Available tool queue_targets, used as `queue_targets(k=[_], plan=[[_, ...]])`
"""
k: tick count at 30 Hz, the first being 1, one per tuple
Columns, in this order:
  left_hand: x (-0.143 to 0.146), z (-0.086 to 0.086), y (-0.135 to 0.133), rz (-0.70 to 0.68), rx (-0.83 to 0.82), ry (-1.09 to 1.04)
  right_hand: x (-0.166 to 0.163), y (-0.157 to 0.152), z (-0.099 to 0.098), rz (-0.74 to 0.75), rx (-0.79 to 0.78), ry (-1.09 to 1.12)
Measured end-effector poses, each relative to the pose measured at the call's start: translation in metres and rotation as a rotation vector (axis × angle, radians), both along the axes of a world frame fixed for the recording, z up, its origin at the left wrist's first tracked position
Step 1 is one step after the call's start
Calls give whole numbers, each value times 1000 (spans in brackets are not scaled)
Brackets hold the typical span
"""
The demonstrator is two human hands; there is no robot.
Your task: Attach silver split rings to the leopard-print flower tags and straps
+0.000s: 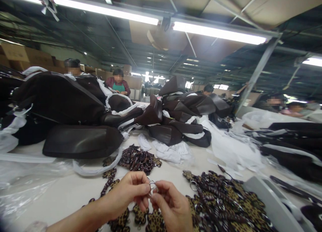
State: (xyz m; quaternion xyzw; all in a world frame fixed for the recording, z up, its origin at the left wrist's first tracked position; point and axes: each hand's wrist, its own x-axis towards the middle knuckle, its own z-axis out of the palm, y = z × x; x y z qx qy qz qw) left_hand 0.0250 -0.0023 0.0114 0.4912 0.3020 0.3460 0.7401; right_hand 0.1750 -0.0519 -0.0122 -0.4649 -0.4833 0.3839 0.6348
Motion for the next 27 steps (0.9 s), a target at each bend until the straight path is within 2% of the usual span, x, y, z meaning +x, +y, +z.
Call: queue_targets(k=[5, 10, 12, 13, 15, 18, 21, 27], plan=[[0, -2, -1, -26, -56, -45, 3, -2, 2, 45, -22, -9], [-1, -1, -1, -51, -85, -48, 7, -2, -1, 64, -8, -180], [-4, 0, 5, -111, -60, -6, 9, -2, -1, 84, -14, -190], [-7, 0, 9, -149, -21, 35, 11, -2, 0, 102, -30, -180], [-14, 0, 20, -174, 166, 213, 15, -3, 2, 141, -74, -136], [-29, -3, 40, -43, 527, 555, 21, -4, 6, 181, -122, -52], [-40, -4, 52, 42, 730, 714, 25, -4, 8, 158, -132, 7], [-39, -5, 41, -173, 907, 797, 27, -1, 3, 174, -128, 22]])
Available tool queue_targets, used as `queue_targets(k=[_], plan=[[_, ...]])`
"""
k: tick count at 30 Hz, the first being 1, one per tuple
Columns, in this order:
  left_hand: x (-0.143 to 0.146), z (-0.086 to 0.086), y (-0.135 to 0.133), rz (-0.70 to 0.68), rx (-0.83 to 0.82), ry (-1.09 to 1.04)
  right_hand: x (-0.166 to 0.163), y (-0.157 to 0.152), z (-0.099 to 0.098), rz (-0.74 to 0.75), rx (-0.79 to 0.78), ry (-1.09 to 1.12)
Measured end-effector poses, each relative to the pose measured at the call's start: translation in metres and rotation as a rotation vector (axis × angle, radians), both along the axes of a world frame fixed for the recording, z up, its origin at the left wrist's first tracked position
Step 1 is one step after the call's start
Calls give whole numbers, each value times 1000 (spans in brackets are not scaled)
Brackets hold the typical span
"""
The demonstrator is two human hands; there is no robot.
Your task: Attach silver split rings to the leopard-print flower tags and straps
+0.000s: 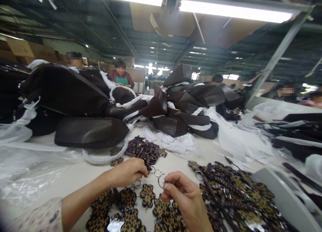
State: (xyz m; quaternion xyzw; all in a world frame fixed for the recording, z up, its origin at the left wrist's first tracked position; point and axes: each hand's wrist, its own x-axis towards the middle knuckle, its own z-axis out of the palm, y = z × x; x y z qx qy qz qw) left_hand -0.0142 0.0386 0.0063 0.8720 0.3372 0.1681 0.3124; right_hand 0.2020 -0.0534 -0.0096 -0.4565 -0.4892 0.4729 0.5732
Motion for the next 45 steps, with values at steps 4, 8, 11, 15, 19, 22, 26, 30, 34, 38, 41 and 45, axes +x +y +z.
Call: queue_targets(k=[4, 8, 11, 15, 19, 22, 26, 30, 34, 38, 41, 45], plan=[[8, -4, -12, -207, 140, 189, 0, -1, 2, 0, -5, -11], [12, -10, -18, -378, 280, 368, -1, -2, 8, 5, -18, -33], [13, -10, -18, -340, 235, 367, -3, -2, 9, 9, -39, -46], [15, -8, -18, -364, 212, 352, -5, -2, 4, 23, -21, -45], [18, -8, -16, -410, 198, 404, -4, 0, -1, 35, -22, -33], [20, -9, -14, -380, 153, 452, -3, 0, -2, 24, -30, -30], [20, -10, -12, -335, 195, 471, -3, 0, -4, 30, -36, -32], [14, -6, -8, -206, -24, 274, -4, -1, -3, 38, -55, -18], [6, 5, -4, -10, -662, -101, -8, -2, 1, 40, -85, 10], [2, 14, -3, -91, -864, -292, -12, -2, 2, 74, -129, 27], [3, 18, -5, -118, -802, -333, -14, -1, 0, 137, -164, 32], [6, 18, -9, -39, -763, -339, -14, 0, -1, 186, -171, 49]])
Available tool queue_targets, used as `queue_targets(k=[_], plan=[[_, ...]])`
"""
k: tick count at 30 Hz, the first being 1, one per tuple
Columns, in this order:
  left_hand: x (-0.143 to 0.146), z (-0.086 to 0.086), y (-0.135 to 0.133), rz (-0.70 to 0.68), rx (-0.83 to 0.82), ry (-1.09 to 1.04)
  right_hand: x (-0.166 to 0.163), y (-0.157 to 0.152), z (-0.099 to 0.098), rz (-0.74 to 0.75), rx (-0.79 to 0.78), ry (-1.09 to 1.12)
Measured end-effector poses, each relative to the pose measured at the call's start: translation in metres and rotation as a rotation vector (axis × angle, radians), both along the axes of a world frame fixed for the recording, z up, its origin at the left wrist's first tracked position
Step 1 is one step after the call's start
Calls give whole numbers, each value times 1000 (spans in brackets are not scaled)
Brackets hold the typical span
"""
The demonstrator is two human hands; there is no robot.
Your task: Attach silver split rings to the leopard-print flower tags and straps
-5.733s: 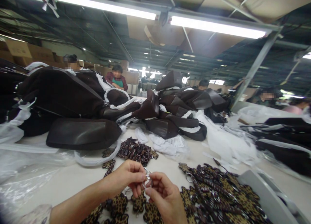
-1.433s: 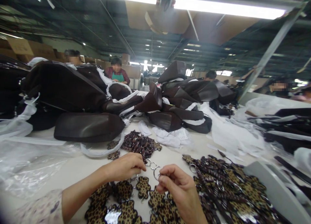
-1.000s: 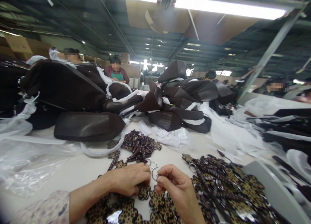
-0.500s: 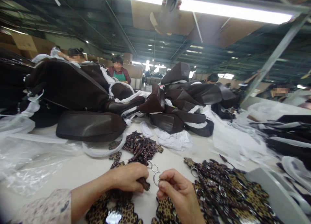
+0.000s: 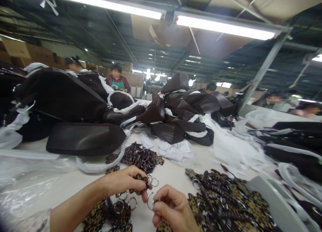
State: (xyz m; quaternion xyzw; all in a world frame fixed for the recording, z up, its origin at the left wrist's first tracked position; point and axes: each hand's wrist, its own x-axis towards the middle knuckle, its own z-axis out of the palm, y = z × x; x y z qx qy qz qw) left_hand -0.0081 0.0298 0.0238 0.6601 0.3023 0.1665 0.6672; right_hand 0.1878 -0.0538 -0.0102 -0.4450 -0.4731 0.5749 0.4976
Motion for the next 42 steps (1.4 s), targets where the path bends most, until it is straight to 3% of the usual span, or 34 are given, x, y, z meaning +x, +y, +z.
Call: queue_targets(k=[5, 15, 25, 32, 42], plan=[[2, -1, -3, 24, -138, 45, -3, 1, 0, 45, -32, 7], [1, 10, -6, 49, -4, -14, -6, 9, -20, 90, -39, 89], [5, 15, -14, 88, 149, 8, -12, 9, -6, 69, -65, 47], [7, 15, -17, 83, 299, 70, -10, 10, -15, 64, -56, 23], [6, 11, -15, 52, 356, 88, -14, 10, -14, 16, -82, 14]])
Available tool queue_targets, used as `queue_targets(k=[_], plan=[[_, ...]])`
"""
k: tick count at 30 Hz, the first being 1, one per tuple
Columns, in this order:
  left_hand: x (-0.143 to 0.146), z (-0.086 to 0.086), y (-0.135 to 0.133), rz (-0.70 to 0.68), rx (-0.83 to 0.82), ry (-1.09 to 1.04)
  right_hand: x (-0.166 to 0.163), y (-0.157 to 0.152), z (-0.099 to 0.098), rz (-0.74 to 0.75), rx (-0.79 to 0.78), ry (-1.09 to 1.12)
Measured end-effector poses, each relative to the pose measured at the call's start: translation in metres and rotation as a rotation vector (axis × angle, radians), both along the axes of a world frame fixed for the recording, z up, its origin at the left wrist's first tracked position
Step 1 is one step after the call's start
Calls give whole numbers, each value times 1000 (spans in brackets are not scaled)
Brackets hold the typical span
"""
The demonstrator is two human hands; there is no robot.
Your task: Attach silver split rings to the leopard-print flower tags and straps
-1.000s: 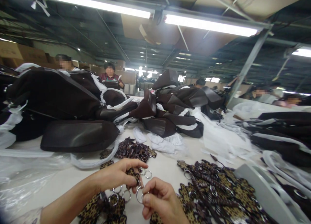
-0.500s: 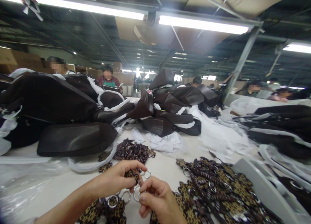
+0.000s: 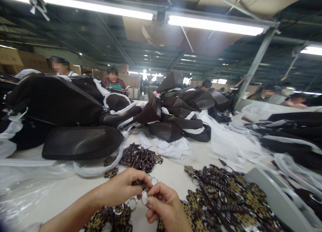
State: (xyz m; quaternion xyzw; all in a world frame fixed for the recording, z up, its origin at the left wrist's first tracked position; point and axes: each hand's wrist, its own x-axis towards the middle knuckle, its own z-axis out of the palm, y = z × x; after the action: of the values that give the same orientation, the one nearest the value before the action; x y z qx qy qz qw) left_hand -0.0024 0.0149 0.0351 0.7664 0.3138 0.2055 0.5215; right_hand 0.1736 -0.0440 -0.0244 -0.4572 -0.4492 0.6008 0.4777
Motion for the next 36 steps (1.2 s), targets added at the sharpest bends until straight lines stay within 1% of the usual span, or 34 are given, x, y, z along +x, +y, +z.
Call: queue_targets(k=[4, 7, 9, 12, 13, 14, 15, 16, 18, 19, 20, 22, 24, 26, 29, 32, 34, 36], plan=[[-1, -1, 2, -23, -9, 1, -3, -1, 2, -64, -50, 0], [0, 0, 0, -9, -28, -15, -3, 0, 4, -136, -46, 46], [-1, 1, 0, -20, -83, -51, 0, 1, 6, -193, -9, 61], [-7, 5, 5, -97, -193, -73, 7, 1, 9, -289, 74, 15], [-10, 5, 9, -104, -195, -54, 10, 1, 9, -320, 98, -14], [-13, 5, 14, -85, -163, -24, 12, 1, 10, -342, 116, -45], [-16, 2, 20, -29, -91, 17, 15, 1, 10, -362, 133, -74], [-18, -2, 25, 47, 19, 64, 17, 1, 9, -376, 151, -106], [-20, -14, 34, 190, 308, 194, 19, 0, 7, -385, 187, -169], [-19, -22, 38, 205, 460, 272, 19, 0, 6, -388, 206, -197], [-17, -30, 40, 187, 601, 350, 18, 0, 5, -389, 223, -222], [-12, -45, 43, 98, 825, 476, 17, -1, 2, -366, 237, -263], [-5, -55, 45, 26, 963, 550, 16, -1, 0, -343, 240, -294], [1, -58, 46, -11, 1017, 574, 15, -1, -1, -320, 235, -315], [6, -50, 45, 26, 962, 508, 14, -2, 1, -252, 207, -307], [5, -32, 35, 81, 812, 330, 11, -3, 5, -217, 161, -231], [5, -20, 25, 58, 677, 182, 9, -4, 8, -204, 131, -161], [6, -12, 16, 9, 540, 45, 7, -5, 11, -182, 102, -113]])
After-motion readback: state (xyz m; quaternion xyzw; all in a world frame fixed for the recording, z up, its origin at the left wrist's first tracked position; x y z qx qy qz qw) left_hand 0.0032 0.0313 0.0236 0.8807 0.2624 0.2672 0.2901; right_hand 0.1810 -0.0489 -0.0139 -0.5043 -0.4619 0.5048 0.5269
